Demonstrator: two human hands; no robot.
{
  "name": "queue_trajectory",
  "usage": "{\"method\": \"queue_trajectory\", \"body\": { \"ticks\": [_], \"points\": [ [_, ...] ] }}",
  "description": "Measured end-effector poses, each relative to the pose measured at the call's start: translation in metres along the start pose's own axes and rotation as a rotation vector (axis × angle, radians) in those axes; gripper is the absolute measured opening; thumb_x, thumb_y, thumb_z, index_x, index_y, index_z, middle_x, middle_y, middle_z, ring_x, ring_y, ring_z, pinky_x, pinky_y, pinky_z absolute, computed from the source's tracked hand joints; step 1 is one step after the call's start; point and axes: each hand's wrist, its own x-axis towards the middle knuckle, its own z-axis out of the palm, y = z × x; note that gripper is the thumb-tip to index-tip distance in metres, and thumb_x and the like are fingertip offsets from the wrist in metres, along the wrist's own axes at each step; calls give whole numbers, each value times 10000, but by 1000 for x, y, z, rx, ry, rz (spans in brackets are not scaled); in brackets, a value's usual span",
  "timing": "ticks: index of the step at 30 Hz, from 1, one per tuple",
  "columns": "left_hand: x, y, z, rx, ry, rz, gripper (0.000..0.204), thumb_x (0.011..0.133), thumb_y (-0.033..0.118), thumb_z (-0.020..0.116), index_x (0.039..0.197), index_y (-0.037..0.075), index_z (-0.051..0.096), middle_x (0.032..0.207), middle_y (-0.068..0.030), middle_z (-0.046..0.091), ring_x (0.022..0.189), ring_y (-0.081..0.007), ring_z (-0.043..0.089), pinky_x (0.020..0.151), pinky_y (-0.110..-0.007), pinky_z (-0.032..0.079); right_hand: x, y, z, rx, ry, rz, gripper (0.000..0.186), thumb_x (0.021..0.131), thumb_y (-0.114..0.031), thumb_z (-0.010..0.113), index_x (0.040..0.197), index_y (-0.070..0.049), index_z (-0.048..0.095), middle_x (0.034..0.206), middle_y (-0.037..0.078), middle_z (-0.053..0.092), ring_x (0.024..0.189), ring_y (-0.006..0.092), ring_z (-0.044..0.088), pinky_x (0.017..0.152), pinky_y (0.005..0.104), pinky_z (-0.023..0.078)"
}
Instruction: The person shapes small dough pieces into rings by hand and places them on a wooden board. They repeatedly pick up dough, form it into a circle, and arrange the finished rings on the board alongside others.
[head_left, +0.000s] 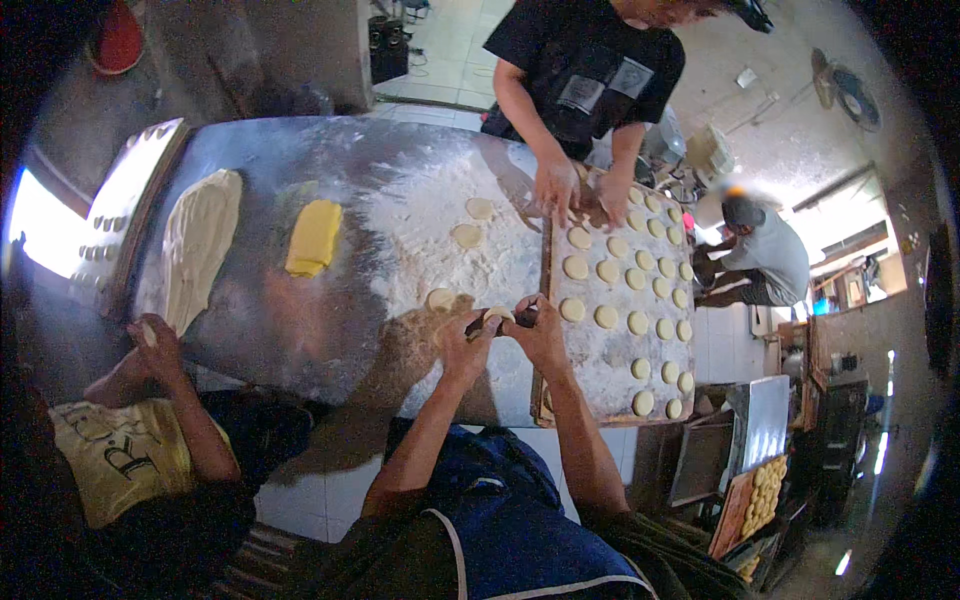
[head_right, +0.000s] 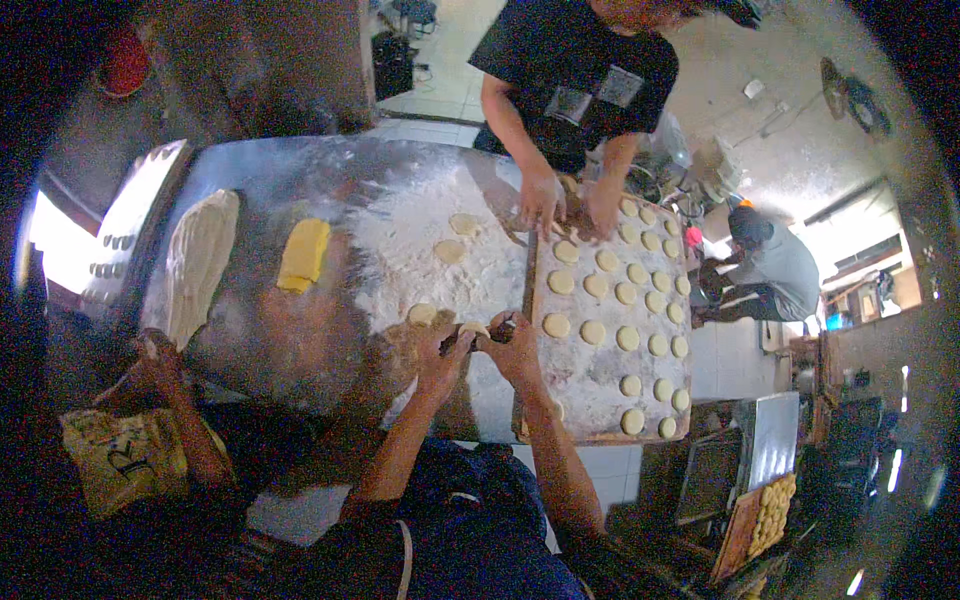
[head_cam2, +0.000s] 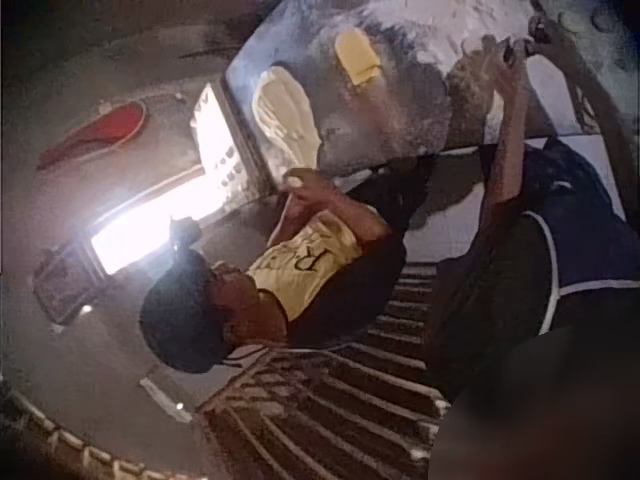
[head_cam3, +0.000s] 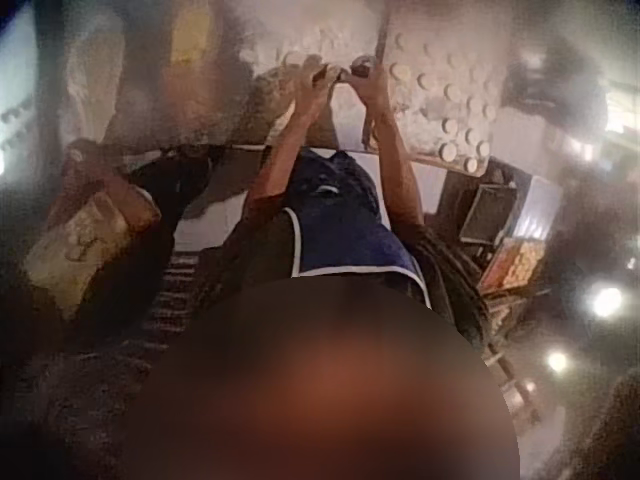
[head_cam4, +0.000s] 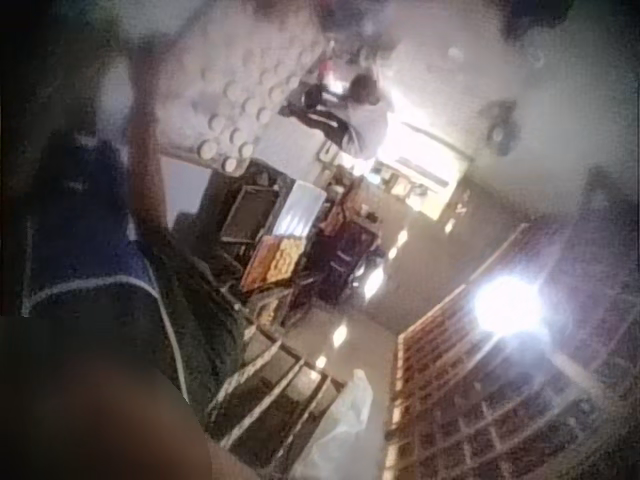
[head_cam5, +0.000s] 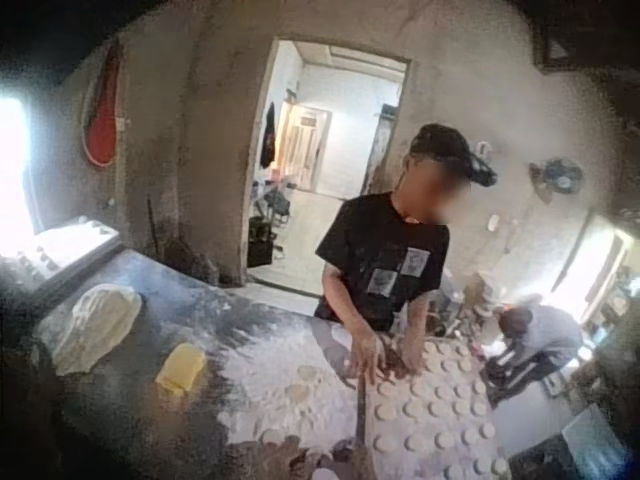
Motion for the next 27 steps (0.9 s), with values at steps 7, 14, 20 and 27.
{"method": "queue_trajectory", "body": {
  "ticks": [7,14,20,27],
  "points": [
    [-14,25,31,-554,-98,-106,258,915,141,628,1123,-11,617,986,-106,660,823,-157,624,731,-317,521,-30,-29,-40,190,-147,-9,445,784,20,678,1162,-22,445,820,71,612,771,179,647,667,310,535],
    [-37,34,69,-771,-460,-82,494,759,8,567,1221,75,404,1024,-119,606,920,-196,604,821,-338,503,-42,11,-77,610,-90,257,349,960,-360,452,1029,-44,584,822,69,612,713,183,616,658,315,507],
    [-54,33,127,-811,-193,14,214,850,147,477,1027,58,395,877,-96,532,828,-208,566,793,-321,461,-72,11,-113,748,137,208,549,988,-420,398,795,51,604,704,116,641,590,206,564,559,337,459],
    [-75,43,185,-780,185,-198,249,966,293,432,938,51,486,813,-22,508,725,-148,508,654,-322,438,-98,5,-134,146,210,40,676,987,-486,382,678,63,627,590,93,564,572,189,519,553,390,435]
  ]
}}
